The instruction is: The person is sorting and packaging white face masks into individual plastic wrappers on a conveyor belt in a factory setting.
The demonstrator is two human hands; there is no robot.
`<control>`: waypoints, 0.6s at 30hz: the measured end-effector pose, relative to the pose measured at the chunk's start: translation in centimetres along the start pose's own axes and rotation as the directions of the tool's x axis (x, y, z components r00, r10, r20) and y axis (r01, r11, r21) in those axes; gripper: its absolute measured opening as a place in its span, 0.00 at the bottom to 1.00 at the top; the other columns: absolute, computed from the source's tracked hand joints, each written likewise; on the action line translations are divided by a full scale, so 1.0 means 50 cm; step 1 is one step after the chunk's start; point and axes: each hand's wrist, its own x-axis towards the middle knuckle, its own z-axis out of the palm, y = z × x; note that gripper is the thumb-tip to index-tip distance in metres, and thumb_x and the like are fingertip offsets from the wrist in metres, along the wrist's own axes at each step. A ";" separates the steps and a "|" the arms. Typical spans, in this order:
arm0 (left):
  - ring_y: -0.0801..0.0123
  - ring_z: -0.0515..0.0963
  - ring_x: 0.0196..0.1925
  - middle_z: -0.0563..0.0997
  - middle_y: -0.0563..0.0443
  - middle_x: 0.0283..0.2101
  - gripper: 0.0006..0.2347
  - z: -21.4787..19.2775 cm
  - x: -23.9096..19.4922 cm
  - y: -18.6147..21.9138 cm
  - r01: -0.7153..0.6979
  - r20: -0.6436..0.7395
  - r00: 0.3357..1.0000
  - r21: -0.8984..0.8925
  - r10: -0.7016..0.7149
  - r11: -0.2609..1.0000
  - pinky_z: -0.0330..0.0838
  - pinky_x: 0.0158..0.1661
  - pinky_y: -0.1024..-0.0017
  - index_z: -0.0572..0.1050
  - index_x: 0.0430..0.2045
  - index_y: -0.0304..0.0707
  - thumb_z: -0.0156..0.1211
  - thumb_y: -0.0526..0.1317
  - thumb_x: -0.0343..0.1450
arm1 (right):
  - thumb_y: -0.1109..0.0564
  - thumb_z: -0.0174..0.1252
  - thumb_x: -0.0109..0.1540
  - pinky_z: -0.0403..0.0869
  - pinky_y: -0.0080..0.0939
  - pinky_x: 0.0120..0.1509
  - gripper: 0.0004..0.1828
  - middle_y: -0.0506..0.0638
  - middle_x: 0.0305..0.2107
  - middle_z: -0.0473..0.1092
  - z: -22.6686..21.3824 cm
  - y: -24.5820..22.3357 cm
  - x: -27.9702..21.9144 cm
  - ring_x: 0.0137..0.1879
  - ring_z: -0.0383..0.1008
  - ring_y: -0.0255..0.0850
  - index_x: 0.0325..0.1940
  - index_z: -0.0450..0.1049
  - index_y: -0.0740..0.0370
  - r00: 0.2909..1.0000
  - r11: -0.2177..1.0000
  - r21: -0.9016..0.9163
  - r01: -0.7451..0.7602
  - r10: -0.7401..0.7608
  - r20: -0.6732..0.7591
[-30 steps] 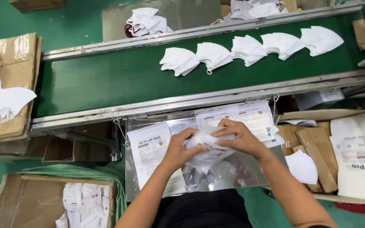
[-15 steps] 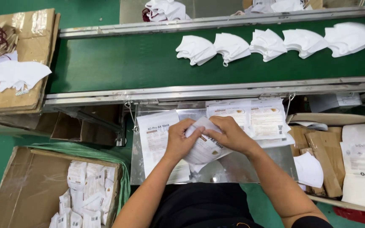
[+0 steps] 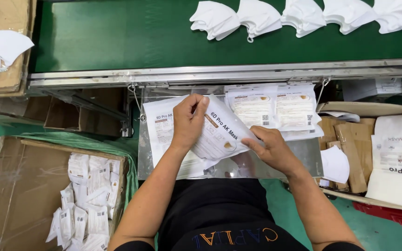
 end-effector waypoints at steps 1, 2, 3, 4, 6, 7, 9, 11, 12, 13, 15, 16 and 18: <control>0.76 0.70 0.28 0.76 0.51 0.25 0.08 0.003 -0.004 0.004 -0.012 0.002 1.000 0.005 0.012 1.000 0.67 0.31 0.75 0.77 0.31 0.30 0.60 0.38 0.77 | 0.54 0.62 0.63 0.73 0.42 0.39 0.13 0.55 0.30 0.76 -0.002 0.004 0.007 0.33 0.76 0.42 0.44 0.77 0.67 1.000 1.000 0.002 0.009 -0.009 -0.009; 0.73 0.71 0.27 0.75 0.49 0.25 0.07 0.006 -0.008 0.012 -0.028 0.009 1.000 0.057 0.028 0.998 0.68 0.31 0.74 0.77 0.32 0.30 0.59 0.37 0.76 | 0.54 0.61 0.64 0.74 0.42 0.41 0.13 0.54 0.32 0.76 -0.007 0.005 0.013 0.35 0.76 0.41 0.45 0.76 0.67 0.997 0.994 0.103 0.044 -0.050 0.060; 0.69 0.72 0.26 0.75 0.46 0.25 0.07 0.008 0.011 0.023 -0.071 0.012 0.997 0.110 0.070 0.991 0.68 0.31 0.72 0.76 0.33 0.31 0.58 0.37 0.76 | 0.54 0.61 0.64 0.74 0.41 0.42 0.13 0.54 0.34 0.77 -0.019 0.005 0.039 0.38 0.76 0.39 0.46 0.76 0.67 0.987 0.976 0.196 0.095 -0.119 0.111; 0.69 0.72 0.26 0.75 0.46 0.25 0.07 0.020 -0.006 0.015 -0.109 0.010 0.994 0.116 0.109 0.987 0.68 0.31 0.72 0.76 0.33 0.31 0.58 0.37 0.76 | 0.54 0.61 0.64 0.74 0.41 0.42 0.13 0.54 0.34 0.77 -0.007 -0.001 0.063 0.38 0.76 0.39 0.46 0.76 0.67 0.985 0.973 0.189 0.130 -0.149 0.088; 0.58 0.75 0.33 0.77 0.41 0.31 0.05 0.053 -0.014 -0.009 -0.311 0.076 0.950 0.142 0.303 0.940 0.70 0.36 0.68 0.75 0.34 0.32 0.58 0.36 0.75 | 0.52 0.69 0.54 0.72 0.43 0.36 0.19 0.54 0.29 0.75 0.003 -0.014 0.130 0.33 0.74 0.40 0.44 0.78 0.66 0.994 0.989 0.107 0.100 -0.095 -0.049; 0.58 0.75 0.33 0.77 0.41 0.31 0.05 0.053 -0.003 0.003 -0.338 0.075 0.941 0.141 0.330 0.931 0.70 0.36 0.68 0.75 0.34 0.32 0.58 0.36 0.75 | 0.52 0.69 0.54 0.72 0.43 0.36 0.19 0.54 0.29 0.75 0.008 -0.006 0.145 0.33 0.74 0.40 0.44 0.78 0.66 0.991 0.988 0.097 0.122 -0.115 -0.067; 0.62 0.73 0.29 0.76 0.42 0.28 0.07 0.050 0.008 0.019 -0.219 0.088 0.974 0.127 0.209 0.968 0.69 0.34 0.70 0.75 0.30 0.31 0.59 0.37 0.75 | 0.49 0.66 0.60 0.74 0.41 0.40 0.16 0.51 0.27 0.77 0.030 0.016 0.174 0.33 0.73 0.38 0.42 0.80 0.65 0.996 0.991 0.107 0.083 -0.080 -0.037; 0.66 0.72 0.28 0.76 0.44 0.26 0.07 0.037 0.025 -0.003 -0.141 0.043 0.990 0.107 0.137 0.984 0.68 0.32 0.70 0.76 0.29 0.31 0.60 0.37 0.74 | 0.49 0.65 0.60 0.74 0.39 0.41 0.15 0.49 0.28 0.78 0.021 0.005 0.148 0.34 0.75 0.36 0.43 0.79 0.64 0.998 0.985 0.166 0.054 -0.057 0.013; 0.71 0.71 0.27 0.76 0.46 0.25 0.08 0.031 0.033 -0.020 -0.047 0.000 0.999 0.080 0.047 0.996 0.68 0.31 0.71 0.76 0.28 0.31 0.60 0.38 0.73 | 0.49 0.63 0.61 0.75 0.38 0.41 0.15 0.47 0.28 0.78 0.019 0.004 0.136 0.35 0.77 0.33 0.44 0.79 0.62 0.997 0.975 0.224 0.007 -0.025 0.075; 0.71 0.71 0.27 0.76 0.46 0.25 0.08 0.018 0.043 -0.047 -0.032 0.003 0.999 0.082 0.032 0.996 0.68 0.31 0.71 0.76 0.28 0.31 0.60 0.38 0.73 | 0.49 0.63 0.61 0.75 0.38 0.41 0.15 0.47 0.28 0.78 0.020 0.045 0.116 0.35 0.77 0.33 0.44 0.79 0.62 0.996 0.973 0.230 -0.006 -0.014 0.083; 0.76 0.69 0.27 0.76 0.51 0.23 0.09 0.004 0.050 -0.114 0.140 -0.103 0.987 0.134 -0.127 0.981 0.67 0.30 0.71 0.79 0.31 0.32 0.58 0.41 0.74 | 0.52 0.65 0.61 0.69 0.41 0.37 0.12 0.51 0.24 0.74 0.027 0.137 0.054 0.33 0.68 0.35 0.42 0.83 0.62 0.935 0.923 0.186 -0.337 0.304 0.186; 0.76 0.69 0.27 0.76 0.51 0.23 0.09 0.003 0.077 -0.155 0.167 -0.083 0.984 0.132 -0.157 0.977 0.67 0.30 0.71 0.79 0.31 0.32 0.58 0.41 0.74 | 0.52 0.65 0.61 0.69 0.41 0.37 0.12 0.51 0.24 0.74 -0.001 0.234 0.044 0.33 0.68 0.35 0.42 0.83 0.62 0.922 0.909 0.191 -0.370 0.335 0.193; 0.71 0.76 0.33 0.80 0.51 0.32 0.11 0.028 0.089 -0.249 0.316 -0.147 0.898 -0.440 -0.414 0.841 0.74 0.34 0.70 0.77 0.32 0.31 0.57 0.43 0.76 | 0.67 0.52 0.55 0.74 0.35 0.51 0.14 0.43 0.35 0.77 -0.056 0.432 -0.041 0.44 0.75 0.32 0.41 0.78 0.63 0.956 0.939 0.342 -0.040 0.136 -0.261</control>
